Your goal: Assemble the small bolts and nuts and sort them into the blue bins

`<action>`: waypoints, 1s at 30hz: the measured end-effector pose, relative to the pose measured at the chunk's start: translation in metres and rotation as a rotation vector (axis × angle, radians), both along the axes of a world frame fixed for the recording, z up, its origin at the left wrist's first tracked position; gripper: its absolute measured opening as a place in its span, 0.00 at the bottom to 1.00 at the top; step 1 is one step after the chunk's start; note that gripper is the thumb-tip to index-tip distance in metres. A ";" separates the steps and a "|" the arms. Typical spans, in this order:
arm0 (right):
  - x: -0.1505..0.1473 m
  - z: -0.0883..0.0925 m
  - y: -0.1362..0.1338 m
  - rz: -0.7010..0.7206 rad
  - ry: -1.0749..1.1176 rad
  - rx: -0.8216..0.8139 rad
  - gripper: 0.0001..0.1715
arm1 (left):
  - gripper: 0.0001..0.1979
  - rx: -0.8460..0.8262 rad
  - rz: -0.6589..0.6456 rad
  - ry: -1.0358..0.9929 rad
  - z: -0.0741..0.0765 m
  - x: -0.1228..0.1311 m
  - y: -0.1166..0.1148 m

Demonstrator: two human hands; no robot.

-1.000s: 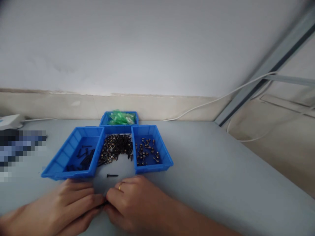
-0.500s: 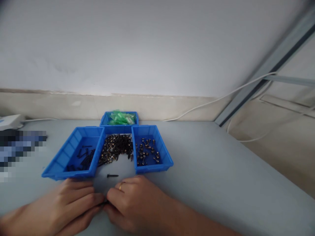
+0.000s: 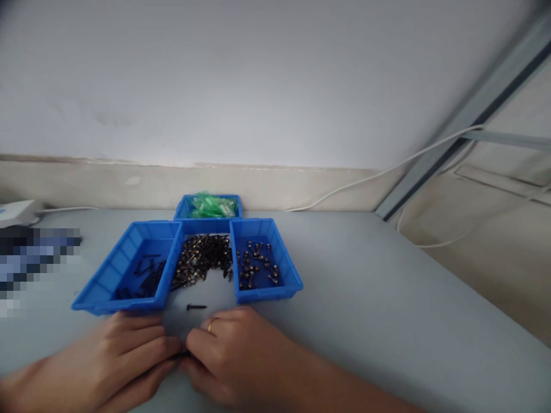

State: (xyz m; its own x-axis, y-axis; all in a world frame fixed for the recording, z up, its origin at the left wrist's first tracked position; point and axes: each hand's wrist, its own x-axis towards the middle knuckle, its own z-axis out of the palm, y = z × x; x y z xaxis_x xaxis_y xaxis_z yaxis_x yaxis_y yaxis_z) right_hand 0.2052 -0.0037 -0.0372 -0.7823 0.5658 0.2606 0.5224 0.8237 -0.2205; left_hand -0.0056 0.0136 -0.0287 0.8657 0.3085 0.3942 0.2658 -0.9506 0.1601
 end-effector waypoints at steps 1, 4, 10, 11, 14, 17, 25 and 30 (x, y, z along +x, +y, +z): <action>0.000 0.000 0.000 -0.003 -0.006 -0.005 0.13 | 0.19 -0.003 0.001 -0.002 0.000 0.000 0.000; 0.000 -0.001 0.000 -0.003 -0.016 -0.017 0.12 | 0.19 -0.010 0.004 -0.005 -0.001 0.000 -0.001; 0.000 0.003 0.001 0.012 -0.036 -0.030 0.13 | 0.21 -0.007 0.002 0.015 0.001 0.000 -0.001; 0.000 0.003 0.001 0.012 -0.036 -0.032 0.13 | 0.21 -0.001 0.006 0.012 0.001 0.000 -0.001; 0.001 0.003 0.001 0.011 -0.035 -0.044 0.13 | 0.21 0.002 0.005 0.015 0.001 0.000 0.000; 0.001 0.002 0.000 0.004 -0.035 -0.042 0.13 | 0.21 -0.010 0.000 0.021 0.002 0.001 -0.001; 0.001 0.001 0.001 0.006 -0.036 -0.031 0.12 | 0.20 -0.012 -0.001 0.017 0.000 0.000 -0.001; 0.001 0.001 0.001 0.012 -0.039 -0.031 0.12 | 0.19 -0.010 -0.001 0.020 0.000 0.000 0.000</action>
